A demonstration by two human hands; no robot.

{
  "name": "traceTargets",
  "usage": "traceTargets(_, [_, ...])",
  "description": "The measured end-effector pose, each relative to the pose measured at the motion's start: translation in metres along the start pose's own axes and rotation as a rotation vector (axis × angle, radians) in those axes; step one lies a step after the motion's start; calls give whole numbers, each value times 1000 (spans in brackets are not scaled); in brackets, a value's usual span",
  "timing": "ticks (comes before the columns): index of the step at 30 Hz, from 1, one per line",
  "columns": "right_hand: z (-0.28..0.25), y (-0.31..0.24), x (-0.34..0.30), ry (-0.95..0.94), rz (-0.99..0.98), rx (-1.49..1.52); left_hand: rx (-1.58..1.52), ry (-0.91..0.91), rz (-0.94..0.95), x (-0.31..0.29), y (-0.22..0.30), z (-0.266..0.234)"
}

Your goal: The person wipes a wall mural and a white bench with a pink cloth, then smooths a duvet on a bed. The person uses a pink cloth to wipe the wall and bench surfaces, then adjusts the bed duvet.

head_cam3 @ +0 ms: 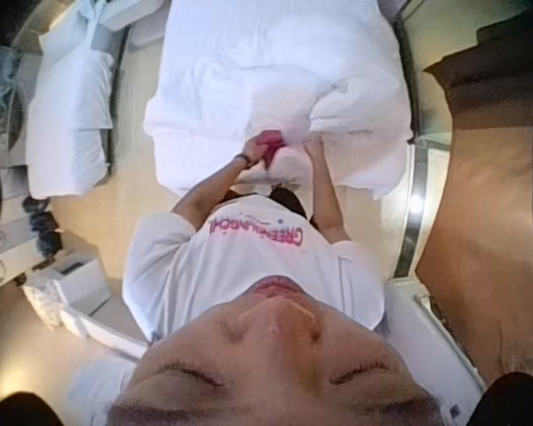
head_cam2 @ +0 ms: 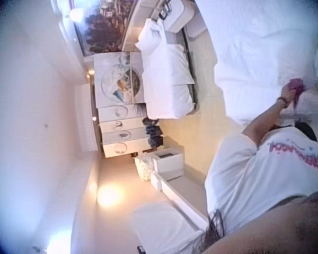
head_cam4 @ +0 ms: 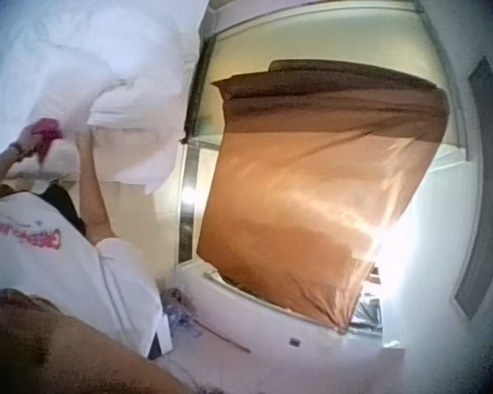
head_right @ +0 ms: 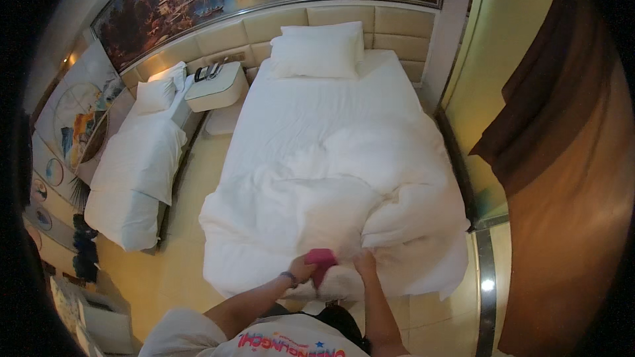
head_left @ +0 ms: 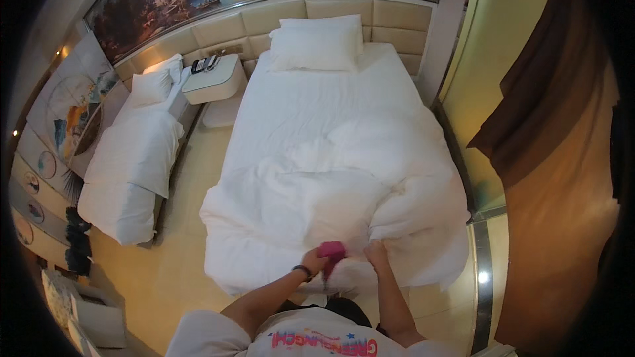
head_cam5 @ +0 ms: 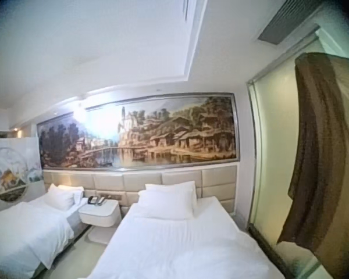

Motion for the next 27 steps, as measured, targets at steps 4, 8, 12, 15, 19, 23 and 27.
traceTargets(4, [94, -15, 20, 17, -381, -14, 143, 186, -283, -56, -106, -67])
traceTargets(8, [178, -107, -22, -241, -724, -144, -149, 145, -424, -106, -96, -102])
traceTargets(12, [258, -172, -90, -638, -1113, -233, -281, 275, -314, -152, -107, -119])
traceTargets(15, [307, -206, -131, -856, -784, -283, -312, 518, -315, -203, -152, -153])
traceTargets(19, [382, -220, -179, -879, -858, -368, -290, 739, -389, -281, -208, -181])
traceTargets(23, [476, -206, -184, -888, -903, -487, -289, 897, -424, -328, -255, -206])
traceTargets(27, [529, -227, -219, -972, -940, -608, -458, 925, -462, -359, -317, -210])
Point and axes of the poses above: each hand's wrist, its own x-axis towards the middle knuckle, its own z-axis out of the palm, y = z × x, the point moved 6 cm from there along x, towards the middle knuckle, and after that the axes turned 7 degrees about z, right-handed, at the moved point
